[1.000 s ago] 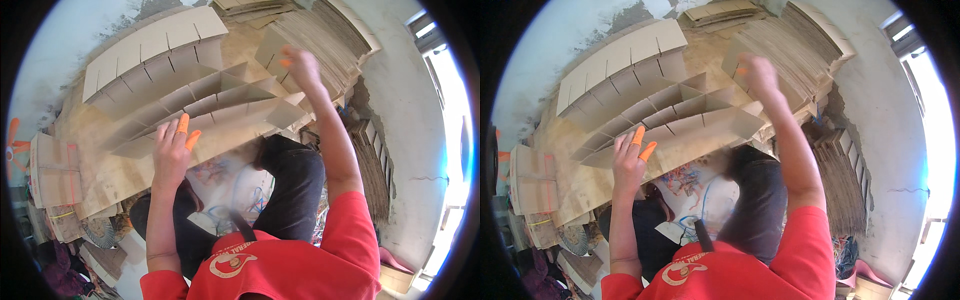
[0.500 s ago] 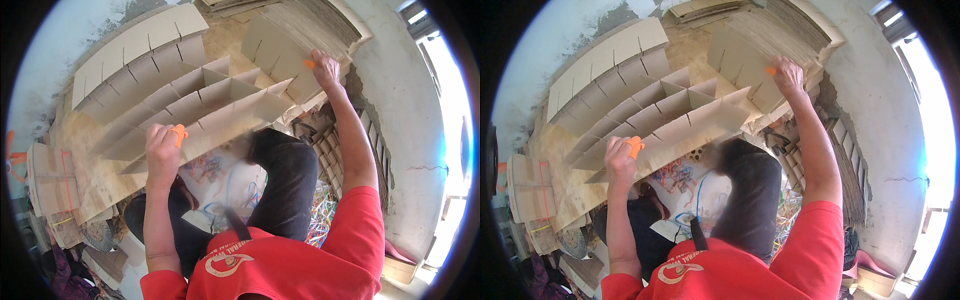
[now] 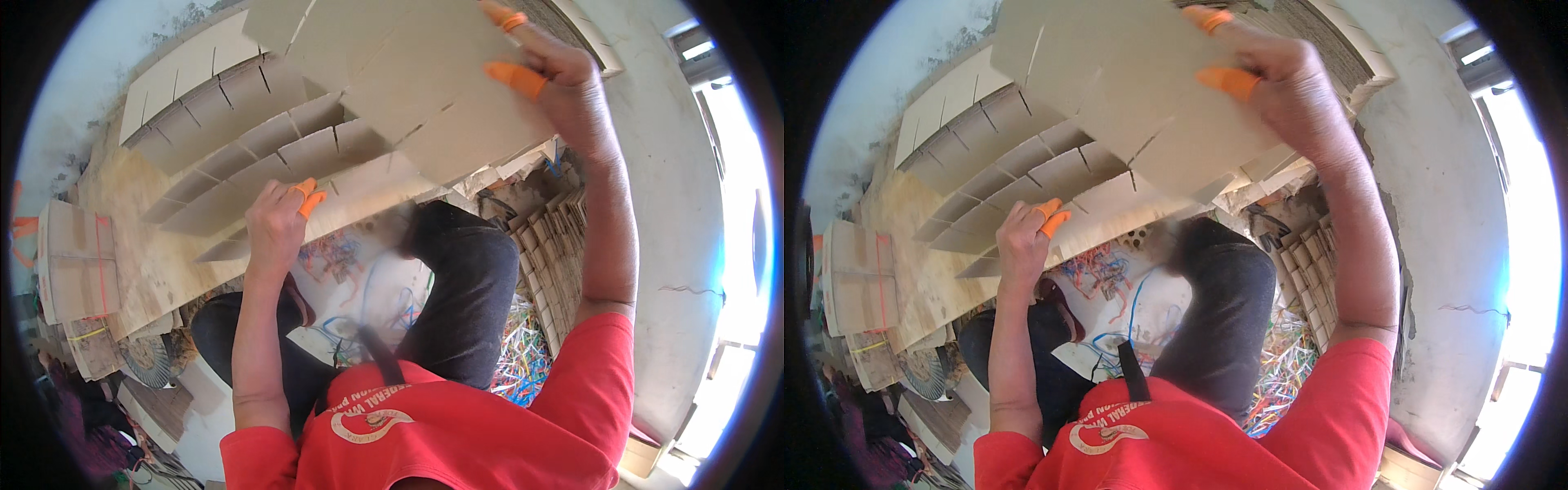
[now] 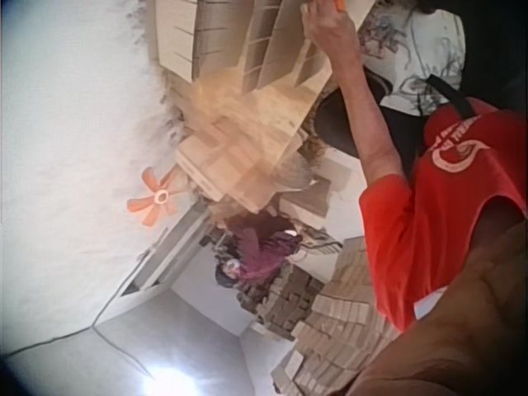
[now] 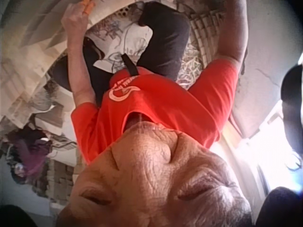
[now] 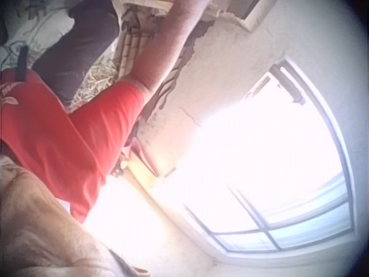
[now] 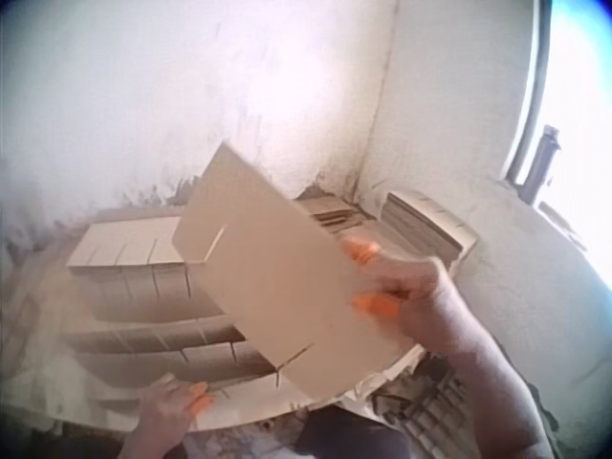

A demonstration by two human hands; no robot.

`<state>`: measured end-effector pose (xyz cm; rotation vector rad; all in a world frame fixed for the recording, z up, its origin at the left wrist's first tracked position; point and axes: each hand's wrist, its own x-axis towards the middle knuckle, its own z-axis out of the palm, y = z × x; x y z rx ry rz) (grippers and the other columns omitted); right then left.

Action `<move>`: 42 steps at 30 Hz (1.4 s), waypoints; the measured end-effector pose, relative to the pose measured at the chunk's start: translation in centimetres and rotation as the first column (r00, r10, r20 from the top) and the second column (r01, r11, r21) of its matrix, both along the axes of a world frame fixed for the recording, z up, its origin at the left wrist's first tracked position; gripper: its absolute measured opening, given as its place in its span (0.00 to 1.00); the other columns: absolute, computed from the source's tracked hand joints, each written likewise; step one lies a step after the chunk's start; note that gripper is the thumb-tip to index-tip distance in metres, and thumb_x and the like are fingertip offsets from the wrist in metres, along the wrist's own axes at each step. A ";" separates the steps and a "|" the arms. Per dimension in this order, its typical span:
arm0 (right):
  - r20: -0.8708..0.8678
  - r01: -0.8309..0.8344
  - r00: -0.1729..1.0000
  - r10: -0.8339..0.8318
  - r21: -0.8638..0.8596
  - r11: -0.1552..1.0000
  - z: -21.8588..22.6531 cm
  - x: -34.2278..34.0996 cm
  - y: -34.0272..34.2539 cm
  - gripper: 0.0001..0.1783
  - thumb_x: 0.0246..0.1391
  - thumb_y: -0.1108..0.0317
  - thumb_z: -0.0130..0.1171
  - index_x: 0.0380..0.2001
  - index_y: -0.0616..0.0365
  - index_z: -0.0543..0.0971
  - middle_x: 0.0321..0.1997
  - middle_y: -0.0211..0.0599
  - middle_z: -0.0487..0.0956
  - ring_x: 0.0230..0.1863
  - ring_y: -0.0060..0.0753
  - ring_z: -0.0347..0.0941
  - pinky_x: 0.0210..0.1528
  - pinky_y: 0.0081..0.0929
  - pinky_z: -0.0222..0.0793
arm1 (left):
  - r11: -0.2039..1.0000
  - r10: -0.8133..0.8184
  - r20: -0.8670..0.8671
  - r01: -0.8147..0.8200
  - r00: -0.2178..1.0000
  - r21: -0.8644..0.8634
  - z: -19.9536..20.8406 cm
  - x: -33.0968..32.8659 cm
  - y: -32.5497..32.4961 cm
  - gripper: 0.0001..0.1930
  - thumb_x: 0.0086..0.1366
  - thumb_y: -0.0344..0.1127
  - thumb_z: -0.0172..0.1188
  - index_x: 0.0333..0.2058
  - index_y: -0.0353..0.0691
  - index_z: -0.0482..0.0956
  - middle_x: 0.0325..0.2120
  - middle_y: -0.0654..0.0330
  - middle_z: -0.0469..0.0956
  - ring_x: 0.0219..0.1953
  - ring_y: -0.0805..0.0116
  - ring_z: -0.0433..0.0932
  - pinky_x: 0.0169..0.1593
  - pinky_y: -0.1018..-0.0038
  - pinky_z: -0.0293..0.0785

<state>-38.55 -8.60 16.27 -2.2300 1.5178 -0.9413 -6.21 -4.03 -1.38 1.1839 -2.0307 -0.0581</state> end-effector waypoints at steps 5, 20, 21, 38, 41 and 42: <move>0.050 -0.121 0.992 0.115 0.152 0.981 -2.4 1.4 -0.6 0.29 0.56 0.76 0.61 0.62 0.49 0.72 0.34 0.16 0.80 0.35 0.06 0.67 0.43 0.12 0.68 | 0.999 0.004 -0.012 -0.004 1.000 0.032 0.6 -0.3 0.1 0.10 0.48 0.31 0.71 0.30 0.36 0.82 0.24 0.60 0.80 0.26 0.63 0.74 0.27 0.69 0.72; 0.028 -0.182 0.983 0.180 0.151 0.972 -4.0 2.3 -1.0 0.28 0.56 0.74 0.62 0.61 0.53 0.72 0.44 0.24 0.83 0.40 0.10 0.71 0.49 0.18 0.71 | 0.971 0.203 0.019 -0.199 0.979 -0.130 3.9 1.7 -5.5 0.10 0.51 0.35 0.70 0.30 0.37 0.83 0.26 0.56 0.81 0.26 0.56 0.77 0.28 0.63 0.73; 0.009 -0.183 0.983 0.183 0.109 0.977 -4.2 2.2 -1.0 0.28 0.56 0.74 0.63 0.61 0.53 0.72 0.44 0.25 0.83 0.40 0.10 0.71 0.49 0.18 0.71 | 0.975 0.190 0.093 -0.176 0.977 -0.133 3.6 2.2 -7.3 0.09 0.52 0.34 0.70 0.29 0.37 0.83 0.26 0.54 0.80 0.27 0.54 0.77 0.29 0.61 0.72; -0.041 -0.408 0.911 0.410 0.048 0.911 -8.6 4.2 -1.7 0.22 0.54 0.78 0.61 0.54 0.60 0.76 0.39 0.43 0.83 0.39 0.29 0.80 0.46 0.24 0.73 | 0.968 0.103 0.268 -0.158 0.958 0.193 0.3 3.6 -13.4 0.11 0.50 0.29 0.69 0.22 0.32 0.74 0.22 0.40 0.73 0.28 0.39 0.74 0.31 0.54 0.70; -0.192 -0.399 0.893 0.406 0.076 0.914 -9.0 5.0 -2.8 0.23 0.52 0.78 0.61 0.54 0.58 0.76 0.34 0.47 0.81 0.34 0.42 0.79 0.40 0.29 0.73 | 0.974 0.104 0.283 -0.156 0.953 0.165 -0.2 3.7 -14.0 0.14 0.50 0.28 0.67 0.16 0.33 0.69 0.21 0.43 0.74 0.27 0.41 0.75 0.29 0.53 0.70; -0.218 -0.399 0.887 0.408 0.082 0.913 -8.7 5.3 -3.0 0.24 0.52 0.78 0.61 0.54 0.58 0.76 0.34 0.48 0.81 0.34 0.43 0.79 0.39 0.30 0.73 | 0.974 0.102 0.288 -0.154 0.952 0.165 -0.2 3.8 -14.1 0.14 0.50 0.27 0.67 0.16 0.33 0.69 0.21 0.43 0.74 0.27 0.41 0.75 0.29 0.53 0.70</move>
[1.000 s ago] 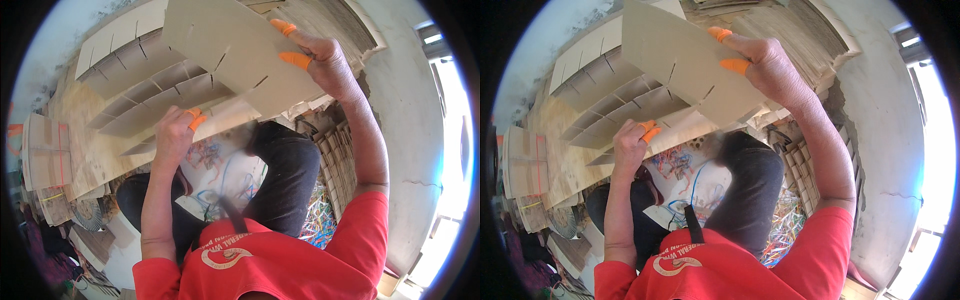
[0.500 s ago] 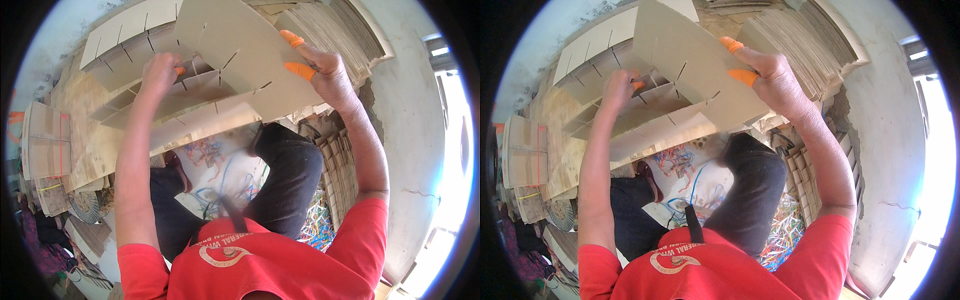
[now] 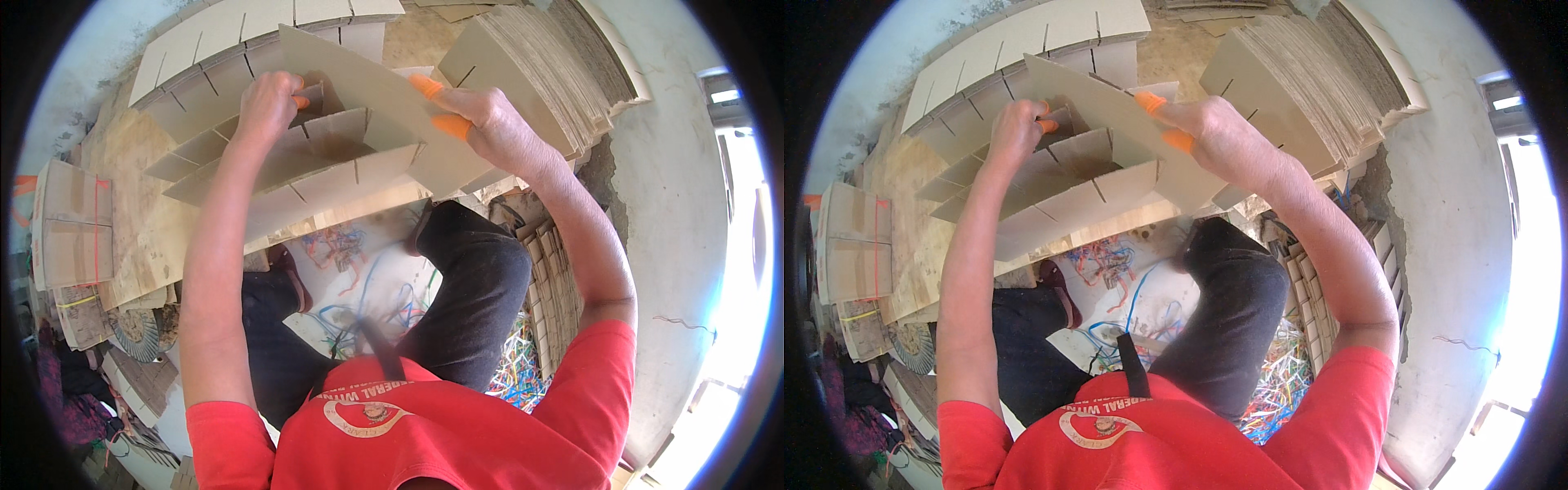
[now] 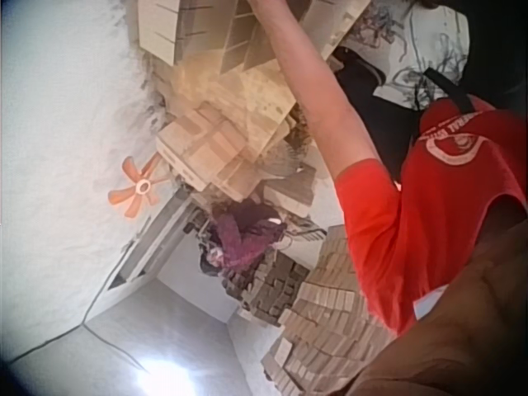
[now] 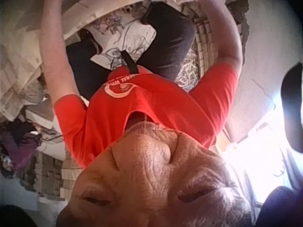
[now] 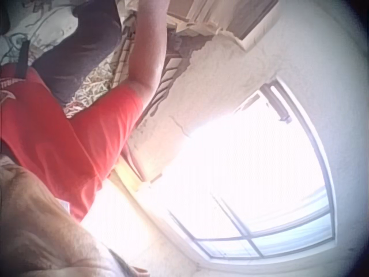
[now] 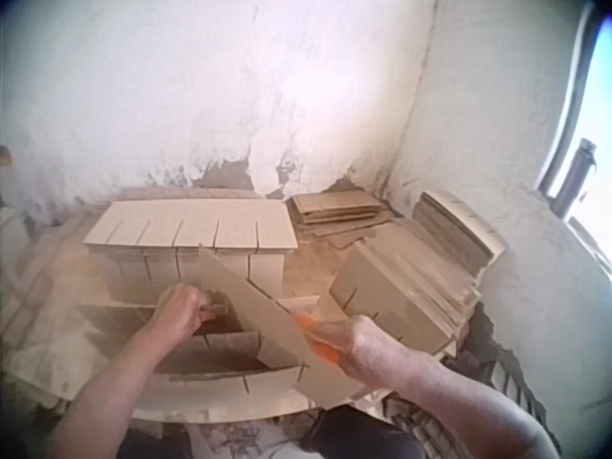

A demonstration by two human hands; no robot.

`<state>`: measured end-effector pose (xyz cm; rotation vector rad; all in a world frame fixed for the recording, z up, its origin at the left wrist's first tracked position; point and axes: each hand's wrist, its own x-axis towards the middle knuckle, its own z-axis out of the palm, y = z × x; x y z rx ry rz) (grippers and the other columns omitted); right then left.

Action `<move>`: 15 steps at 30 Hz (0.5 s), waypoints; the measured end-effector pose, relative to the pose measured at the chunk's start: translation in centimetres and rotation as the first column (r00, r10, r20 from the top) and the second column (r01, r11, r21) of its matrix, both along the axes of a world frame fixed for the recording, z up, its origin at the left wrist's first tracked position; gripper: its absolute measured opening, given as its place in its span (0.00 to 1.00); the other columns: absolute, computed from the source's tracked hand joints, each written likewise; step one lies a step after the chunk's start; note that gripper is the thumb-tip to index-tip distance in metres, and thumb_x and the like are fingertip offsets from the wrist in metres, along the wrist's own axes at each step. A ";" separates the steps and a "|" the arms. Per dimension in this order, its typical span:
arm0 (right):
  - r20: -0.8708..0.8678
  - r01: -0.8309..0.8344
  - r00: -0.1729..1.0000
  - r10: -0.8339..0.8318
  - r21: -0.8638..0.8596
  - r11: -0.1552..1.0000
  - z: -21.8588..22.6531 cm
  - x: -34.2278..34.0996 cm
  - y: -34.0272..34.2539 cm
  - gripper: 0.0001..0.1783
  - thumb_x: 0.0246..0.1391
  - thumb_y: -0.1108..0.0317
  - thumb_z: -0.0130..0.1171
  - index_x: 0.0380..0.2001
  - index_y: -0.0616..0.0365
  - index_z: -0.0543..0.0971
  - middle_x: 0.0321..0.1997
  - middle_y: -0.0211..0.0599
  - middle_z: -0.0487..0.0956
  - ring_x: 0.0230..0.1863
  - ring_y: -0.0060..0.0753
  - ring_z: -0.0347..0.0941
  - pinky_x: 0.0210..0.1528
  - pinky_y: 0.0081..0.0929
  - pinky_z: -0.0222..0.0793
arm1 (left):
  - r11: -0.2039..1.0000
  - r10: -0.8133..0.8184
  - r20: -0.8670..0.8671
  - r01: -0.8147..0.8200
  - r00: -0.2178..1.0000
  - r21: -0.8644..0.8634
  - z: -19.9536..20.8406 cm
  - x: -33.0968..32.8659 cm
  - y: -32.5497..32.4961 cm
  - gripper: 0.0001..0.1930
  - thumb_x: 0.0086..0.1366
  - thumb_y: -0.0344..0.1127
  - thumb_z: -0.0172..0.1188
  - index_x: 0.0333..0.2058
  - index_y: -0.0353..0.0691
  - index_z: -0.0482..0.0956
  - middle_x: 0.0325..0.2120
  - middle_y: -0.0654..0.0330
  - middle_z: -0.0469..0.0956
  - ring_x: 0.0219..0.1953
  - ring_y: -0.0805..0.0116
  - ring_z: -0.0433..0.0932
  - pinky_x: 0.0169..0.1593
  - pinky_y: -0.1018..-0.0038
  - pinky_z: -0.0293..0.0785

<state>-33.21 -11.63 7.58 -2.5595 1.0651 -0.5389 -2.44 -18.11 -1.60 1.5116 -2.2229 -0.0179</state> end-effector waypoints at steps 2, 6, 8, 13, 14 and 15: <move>0.016 -0.006 1.000 0.005 0.057 0.998 0.3 0.3 -0.7 0.20 0.52 0.77 0.60 0.50 0.59 0.76 0.33 0.51 0.80 0.35 0.52 0.78 0.37 0.37 0.72 | 1.000 -0.006 0.011 0.006 1.000 0.002 0.1 0.2 -0.2 0.14 0.50 0.27 0.67 0.15 0.33 0.68 0.22 0.42 0.74 0.28 0.41 0.75 0.29 0.53 0.70; 0.072 -0.146 0.987 0.144 0.023 0.989 1.0 1.3 -1.3 0.19 0.52 0.76 0.58 0.50 0.58 0.76 0.32 0.51 0.80 0.36 0.57 0.77 0.38 0.44 0.72 | 1.000 -0.015 -0.015 0.015 1.000 0.001 0.2 -0.2 -0.3 0.15 0.49 0.26 0.67 0.15 0.32 0.68 0.22 0.42 0.74 0.29 0.40 0.75 0.30 0.53 0.70; -0.054 -0.099 0.993 0.104 0.087 0.991 -0.5 1.3 -1.4 0.20 0.52 0.75 0.57 0.51 0.58 0.74 0.33 0.51 0.80 0.37 0.57 0.77 0.39 0.45 0.73 | 0.999 -0.032 -0.047 0.031 0.998 -0.019 0.0 -0.3 -0.7 0.14 0.49 0.26 0.67 0.15 0.32 0.68 0.22 0.42 0.74 0.28 0.40 0.75 0.31 0.53 0.71; -0.288 0.035 0.957 -0.029 0.017 0.999 1.0 2.6 -0.3 0.26 0.52 0.76 0.59 0.57 0.55 0.72 0.27 0.51 0.77 0.31 0.54 0.76 0.33 0.41 0.70 | 0.998 0.067 0.004 -0.066 0.998 -0.019 0.9 -0.2 0.1 0.08 0.52 0.31 0.68 0.26 0.37 0.77 0.26 0.47 0.78 0.34 0.47 0.78 0.33 0.55 0.72; -0.287 0.038 0.958 -0.026 0.035 0.999 1.5 2.6 -0.1 0.27 0.52 0.76 0.60 0.57 0.55 0.72 0.27 0.52 0.77 0.30 0.55 0.76 0.33 0.42 0.69 | 0.995 0.079 -0.013 -0.080 0.997 -0.064 1.3 -0.3 0.9 0.08 0.53 0.32 0.69 0.28 0.38 0.79 0.27 0.48 0.79 0.36 0.49 0.78 0.33 0.56 0.73; -0.290 0.055 0.956 -0.038 0.051 0.997 1.7 2.3 0.1 0.28 0.52 0.75 0.60 0.58 0.55 0.71 0.27 0.52 0.77 0.30 0.55 0.76 0.33 0.42 0.69 | 0.991 0.041 -0.035 -0.045 0.999 -0.127 2.9 -1.4 2.1 0.10 0.53 0.35 0.69 0.32 0.38 0.79 0.28 0.49 0.80 0.38 0.51 0.78 0.34 0.57 0.74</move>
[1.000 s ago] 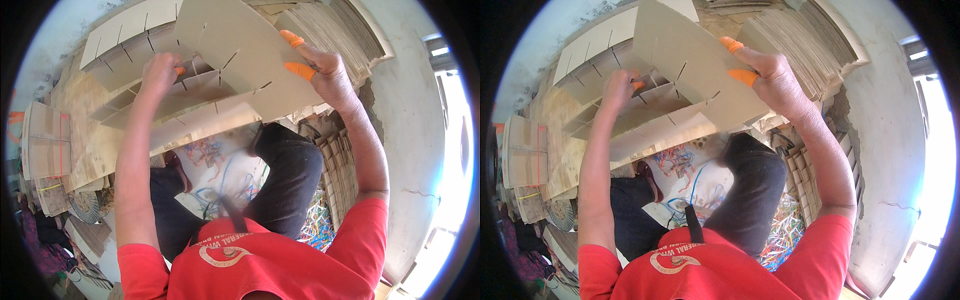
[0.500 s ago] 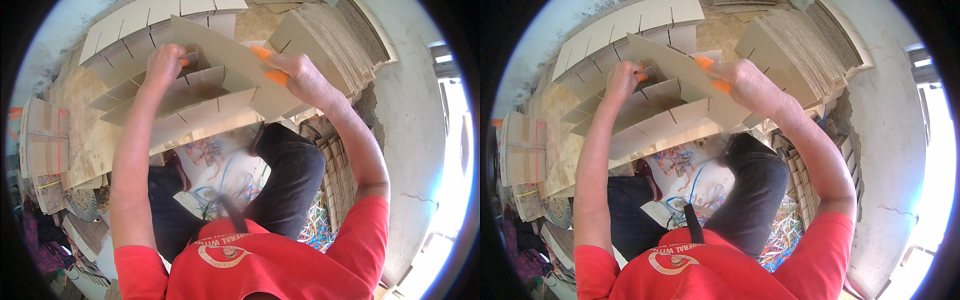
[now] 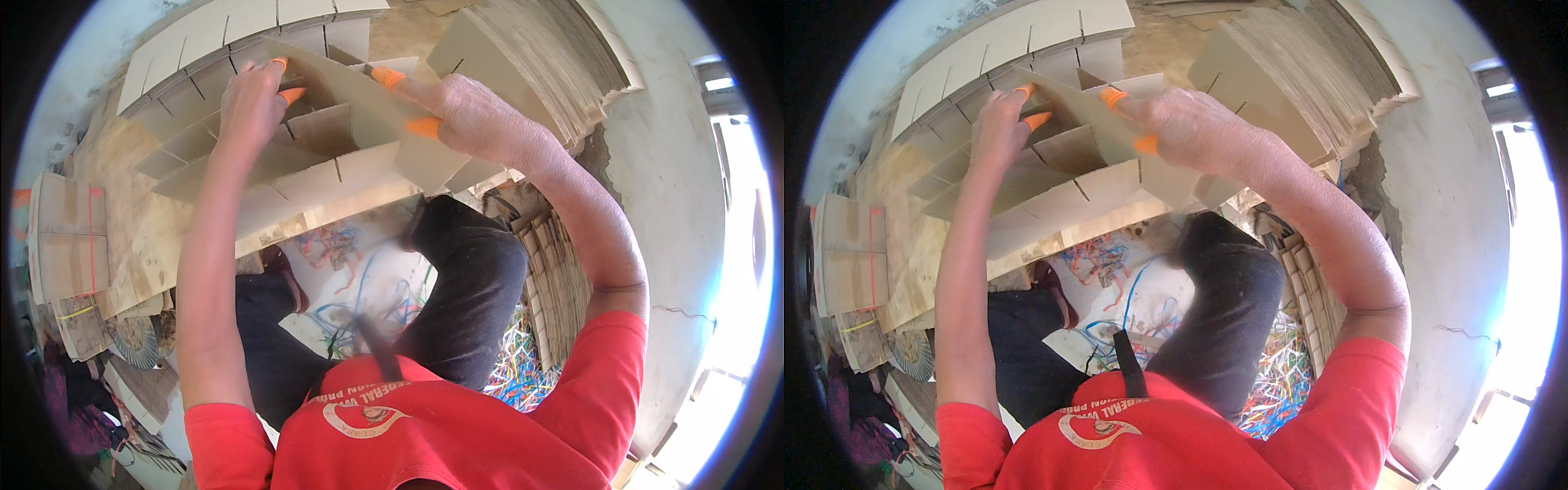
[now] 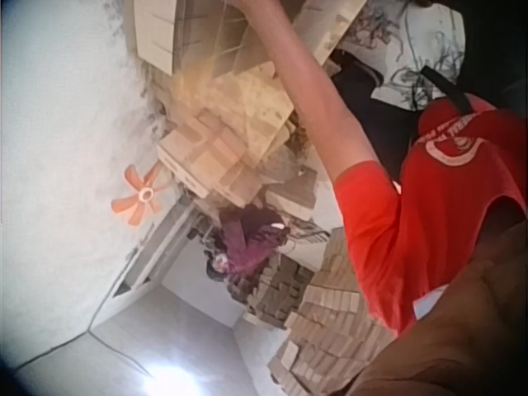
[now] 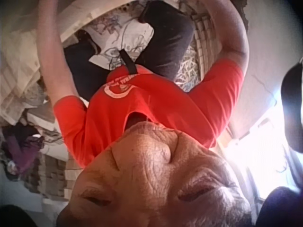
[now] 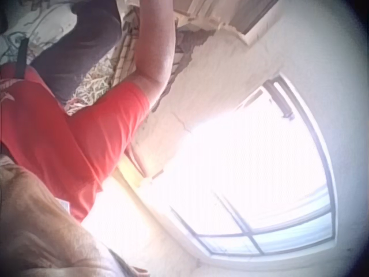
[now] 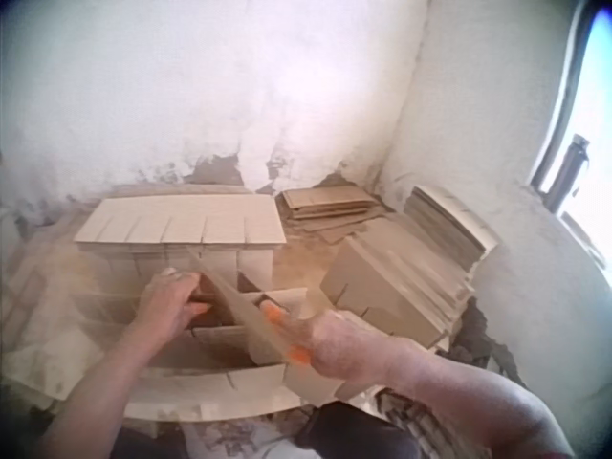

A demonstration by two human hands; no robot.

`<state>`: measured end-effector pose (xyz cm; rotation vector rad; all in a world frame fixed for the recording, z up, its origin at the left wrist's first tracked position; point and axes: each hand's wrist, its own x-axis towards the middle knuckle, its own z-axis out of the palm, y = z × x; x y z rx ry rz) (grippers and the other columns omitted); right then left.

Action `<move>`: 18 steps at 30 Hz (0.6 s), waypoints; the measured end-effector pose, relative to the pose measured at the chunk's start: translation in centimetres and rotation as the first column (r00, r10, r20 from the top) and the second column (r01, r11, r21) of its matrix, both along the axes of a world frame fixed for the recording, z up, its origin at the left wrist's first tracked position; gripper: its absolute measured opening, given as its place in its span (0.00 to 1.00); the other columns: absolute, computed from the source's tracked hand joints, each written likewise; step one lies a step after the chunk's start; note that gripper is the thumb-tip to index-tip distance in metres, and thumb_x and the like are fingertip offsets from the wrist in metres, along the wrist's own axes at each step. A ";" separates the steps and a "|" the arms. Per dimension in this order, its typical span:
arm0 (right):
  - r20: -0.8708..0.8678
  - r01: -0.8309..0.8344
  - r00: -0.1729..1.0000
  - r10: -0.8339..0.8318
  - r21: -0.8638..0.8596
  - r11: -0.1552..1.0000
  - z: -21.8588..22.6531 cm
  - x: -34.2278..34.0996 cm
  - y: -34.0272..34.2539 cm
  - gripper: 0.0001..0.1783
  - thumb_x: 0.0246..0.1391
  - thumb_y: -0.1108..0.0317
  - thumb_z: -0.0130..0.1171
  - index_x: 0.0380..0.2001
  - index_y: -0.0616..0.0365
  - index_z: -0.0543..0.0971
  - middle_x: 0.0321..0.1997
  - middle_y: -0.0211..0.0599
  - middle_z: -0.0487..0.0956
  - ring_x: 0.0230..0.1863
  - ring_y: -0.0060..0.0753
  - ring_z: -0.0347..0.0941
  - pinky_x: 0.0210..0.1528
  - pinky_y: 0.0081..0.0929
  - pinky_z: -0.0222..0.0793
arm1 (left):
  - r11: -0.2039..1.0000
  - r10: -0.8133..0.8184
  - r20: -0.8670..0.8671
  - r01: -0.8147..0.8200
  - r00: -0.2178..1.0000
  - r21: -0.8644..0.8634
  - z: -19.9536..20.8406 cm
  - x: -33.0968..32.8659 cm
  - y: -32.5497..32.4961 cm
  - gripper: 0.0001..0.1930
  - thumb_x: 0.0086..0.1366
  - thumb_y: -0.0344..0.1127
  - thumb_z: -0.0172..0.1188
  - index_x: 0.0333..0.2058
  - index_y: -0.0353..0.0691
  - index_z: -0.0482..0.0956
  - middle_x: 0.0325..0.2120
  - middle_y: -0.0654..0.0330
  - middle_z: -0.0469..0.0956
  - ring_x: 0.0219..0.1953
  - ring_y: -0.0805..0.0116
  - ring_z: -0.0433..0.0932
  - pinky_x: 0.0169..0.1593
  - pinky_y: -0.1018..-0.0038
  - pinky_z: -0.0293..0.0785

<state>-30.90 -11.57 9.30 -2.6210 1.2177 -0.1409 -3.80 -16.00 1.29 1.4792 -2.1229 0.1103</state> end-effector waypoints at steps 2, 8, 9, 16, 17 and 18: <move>0.043 -0.003 0.999 0.002 0.015 1.000 -0.1 -0.7 0.2 0.21 0.51 0.73 0.58 0.50 0.56 0.73 0.30 0.51 0.79 0.35 0.56 0.77 0.36 0.46 0.71 | 0.995 -0.095 0.002 0.095 0.995 0.005 2.8 -2.4 4.1 0.14 0.53 0.36 0.69 0.36 0.36 0.80 0.30 0.49 0.80 0.38 0.52 0.78 0.36 0.58 0.74; 0.138 -0.069 0.988 0.068 -0.001 0.998 -1.9 -0.6 0.0 0.23 0.52 0.78 0.57 0.54 0.58 0.73 0.31 0.53 0.78 0.32 0.54 0.76 0.35 0.42 0.72 | 0.935 -0.242 -0.179 0.278 0.954 0.220 -1.7 -5.0 8.8 0.10 0.53 0.34 0.68 0.31 0.35 0.81 0.26 0.49 0.79 0.30 0.49 0.78 0.33 0.58 0.73; 0.098 -0.059 0.994 0.056 0.034 0.998 -2.3 -0.5 0.1 0.22 0.51 0.78 0.57 0.52 0.59 0.74 0.33 0.53 0.78 0.33 0.53 0.76 0.36 0.41 0.73 | 0.939 -0.245 -0.205 0.284 0.948 0.192 -2.1 -5.3 8.8 0.09 0.53 0.33 0.67 0.30 0.35 0.81 0.26 0.49 0.79 0.29 0.48 0.78 0.32 0.58 0.73; -0.087 0.014 0.996 -0.037 -0.252 0.968 -4.3 -1.2 1.1 0.13 0.48 0.72 0.56 0.40 0.51 0.79 0.42 0.41 0.78 0.42 0.46 0.77 0.39 0.39 0.76 | 0.958 -0.217 -0.222 0.251 0.951 0.141 -2.1 -5.8 8.8 0.09 0.52 0.33 0.69 0.31 0.36 0.81 0.26 0.51 0.79 0.30 0.52 0.79 0.31 0.62 0.73; 0.044 0.105 0.994 -0.095 -0.372 0.922 -4.8 -3.0 0.0 0.14 0.48 0.72 0.56 0.41 0.50 0.80 0.42 0.40 0.78 0.43 0.46 0.77 0.39 0.38 0.76 | 0.967 -0.216 -0.248 0.243 0.944 0.082 -1.9 -5.7 9.2 0.09 0.52 0.33 0.69 0.30 0.36 0.81 0.24 0.54 0.79 0.29 0.54 0.78 0.31 0.62 0.73; 0.180 0.207 0.974 -0.135 -0.478 0.854 -5.0 -5.2 -1.0 0.15 0.49 0.71 0.56 0.41 0.49 0.80 0.42 0.39 0.78 0.44 0.46 0.76 0.40 0.37 0.76 | 0.972 -0.220 -0.273 0.234 0.936 0.020 -1.4 -5.6 9.6 0.09 0.52 0.33 0.69 0.30 0.37 0.80 0.23 0.56 0.78 0.28 0.55 0.77 0.31 0.63 0.73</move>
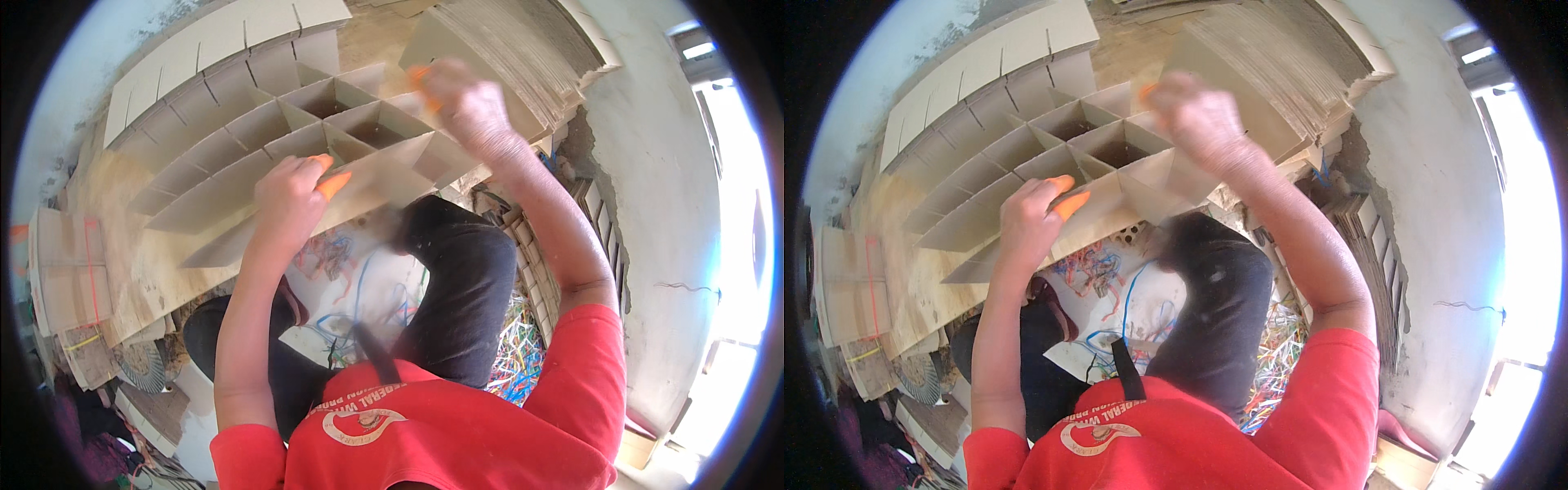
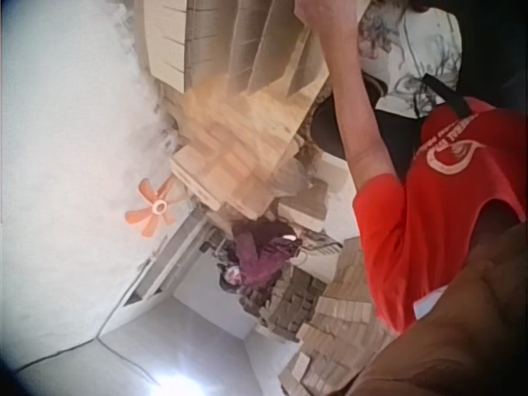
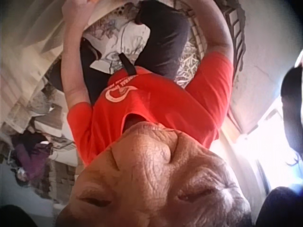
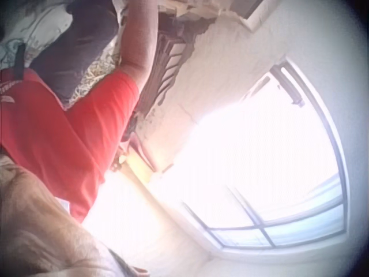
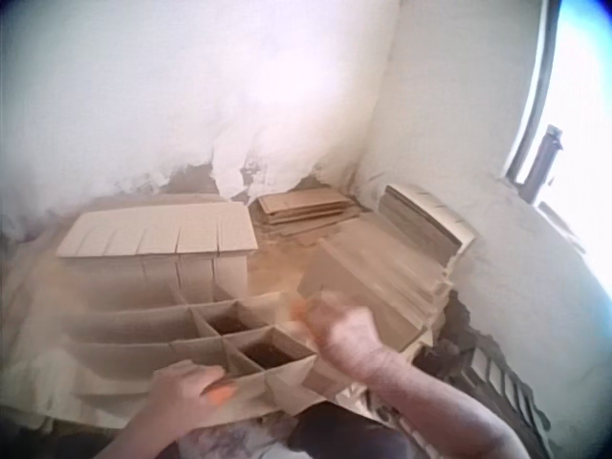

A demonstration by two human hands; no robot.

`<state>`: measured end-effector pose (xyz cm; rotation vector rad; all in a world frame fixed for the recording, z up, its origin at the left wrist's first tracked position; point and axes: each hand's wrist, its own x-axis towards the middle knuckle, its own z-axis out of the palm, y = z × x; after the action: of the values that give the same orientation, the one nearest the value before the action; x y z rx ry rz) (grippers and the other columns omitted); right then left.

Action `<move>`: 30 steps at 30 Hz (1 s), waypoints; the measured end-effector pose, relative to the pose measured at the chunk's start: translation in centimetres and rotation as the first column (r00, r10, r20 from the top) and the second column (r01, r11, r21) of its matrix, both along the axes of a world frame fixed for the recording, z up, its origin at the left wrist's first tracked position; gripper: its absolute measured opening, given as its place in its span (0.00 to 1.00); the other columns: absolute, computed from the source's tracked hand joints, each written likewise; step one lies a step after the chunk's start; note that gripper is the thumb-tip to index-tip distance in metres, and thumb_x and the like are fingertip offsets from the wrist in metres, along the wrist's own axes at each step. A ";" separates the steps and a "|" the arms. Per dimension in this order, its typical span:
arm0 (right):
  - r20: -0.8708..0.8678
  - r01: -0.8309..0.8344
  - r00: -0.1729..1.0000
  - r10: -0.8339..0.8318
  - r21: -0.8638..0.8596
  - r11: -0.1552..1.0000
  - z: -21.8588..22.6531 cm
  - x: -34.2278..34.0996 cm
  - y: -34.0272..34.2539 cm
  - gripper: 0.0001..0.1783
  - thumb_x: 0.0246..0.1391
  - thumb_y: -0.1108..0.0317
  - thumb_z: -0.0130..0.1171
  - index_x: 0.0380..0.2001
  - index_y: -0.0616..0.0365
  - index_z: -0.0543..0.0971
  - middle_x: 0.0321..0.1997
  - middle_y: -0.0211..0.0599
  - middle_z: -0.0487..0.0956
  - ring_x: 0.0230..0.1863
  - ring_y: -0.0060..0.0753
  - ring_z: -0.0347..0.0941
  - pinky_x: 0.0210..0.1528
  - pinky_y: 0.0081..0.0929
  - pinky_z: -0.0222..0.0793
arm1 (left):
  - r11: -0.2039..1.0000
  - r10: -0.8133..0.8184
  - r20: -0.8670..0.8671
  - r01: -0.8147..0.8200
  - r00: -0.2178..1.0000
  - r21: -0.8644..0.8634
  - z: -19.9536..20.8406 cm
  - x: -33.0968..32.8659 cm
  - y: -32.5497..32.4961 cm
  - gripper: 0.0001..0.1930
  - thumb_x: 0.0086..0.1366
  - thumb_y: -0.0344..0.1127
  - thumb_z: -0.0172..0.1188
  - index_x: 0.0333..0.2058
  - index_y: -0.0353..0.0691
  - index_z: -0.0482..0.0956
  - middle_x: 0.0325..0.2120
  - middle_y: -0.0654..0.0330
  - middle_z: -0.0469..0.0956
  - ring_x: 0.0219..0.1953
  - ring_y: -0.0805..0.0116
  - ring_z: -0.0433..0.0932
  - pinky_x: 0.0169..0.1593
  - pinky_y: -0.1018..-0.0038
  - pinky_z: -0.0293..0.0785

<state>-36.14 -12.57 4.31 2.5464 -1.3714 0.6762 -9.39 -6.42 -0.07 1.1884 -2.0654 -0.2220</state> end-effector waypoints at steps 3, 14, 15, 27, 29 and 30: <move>-0.150 0.409 0.884 -0.442 -0.208 0.889 -2.1 -7.9 -2.2 0.21 0.49 0.69 0.60 0.49 0.50 0.75 0.47 0.37 0.73 0.51 0.42 0.70 0.46 0.41 0.69 | 0.996 0.025 -0.028 -0.027 0.999 -0.088 0.9 0.8 1.0 0.13 0.49 0.32 0.72 0.33 0.36 0.81 0.24 0.57 0.79 0.28 0.58 0.76 0.32 0.65 0.73; -0.324 0.439 0.781 -0.534 -0.323 0.839 -6.3 -9.7 -1.2 0.23 0.42 0.68 0.64 0.45 0.53 0.73 0.43 0.33 0.72 0.51 0.39 0.66 0.52 0.44 0.59 | 0.986 0.157 0.020 -0.156 0.987 -0.060 0.2 3.3 3.4 0.14 0.48 0.30 0.74 0.33 0.34 0.81 0.27 0.56 0.80 0.28 0.60 0.76 0.32 0.67 0.73; -0.317 0.447 0.779 -0.541 -0.323 0.834 -6.2 -9.5 -1.2 0.22 0.42 0.68 0.63 0.45 0.53 0.73 0.43 0.33 0.72 0.51 0.39 0.66 0.51 0.43 0.60 | 0.986 0.152 0.016 -0.150 0.988 -0.074 0.2 3.4 3.4 0.14 0.48 0.30 0.73 0.33 0.35 0.81 0.27 0.57 0.80 0.28 0.60 0.75 0.32 0.66 0.73; -0.387 0.458 0.678 -0.625 -0.442 0.771 -7.2 -10.1 -2.2 0.14 0.45 0.71 0.57 0.38 0.56 0.77 0.41 0.30 0.74 0.46 0.39 0.65 0.43 0.40 0.60 | 0.981 0.123 0.075 -0.110 0.990 -0.160 0.2 2.9 3.4 0.13 0.49 0.30 0.73 0.34 0.35 0.83 0.27 0.55 0.81 0.28 0.59 0.77 0.31 0.68 0.74; -0.382 0.455 0.706 -0.596 -0.400 0.795 -7.6 -10.2 -2.6 0.13 0.46 0.71 0.57 0.38 0.58 0.77 0.39 0.35 0.76 0.46 0.39 0.69 0.42 0.43 0.65 | 0.983 0.134 0.068 -0.124 0.989 -0.135 0.6 3.0 3.7 0.13 0.49 0.31 0.73 0.34 0.36 0.81 0.25 0.58 0.80 0.27 0.61 0.76 0.32 0.67 0.72; -0.382 0.518 0.676 -0.631 -0.362 0.774 -6.9 -10.3 -3.1 0.13 0.46 0.71 0.57 0.39 0.58 0.77 0.39 0.37 0.77 0.46 0.40 0.70 0.42 0.44 0.66 | 0.983 0.141 0.062 -0.133 0.988 -0.123 0.7 3.0 3.7 0.14 0.49 0.31 0.73 0.33 0.36 0.80 0.25 0.60 0.79 0.27 0.61 0.76 0.32 0.66 0.71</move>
<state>-46.40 -15.67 -2.63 1.7456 -1.6524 0.0459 -6.37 -2.72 0.60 1.2753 -2.0165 0.0080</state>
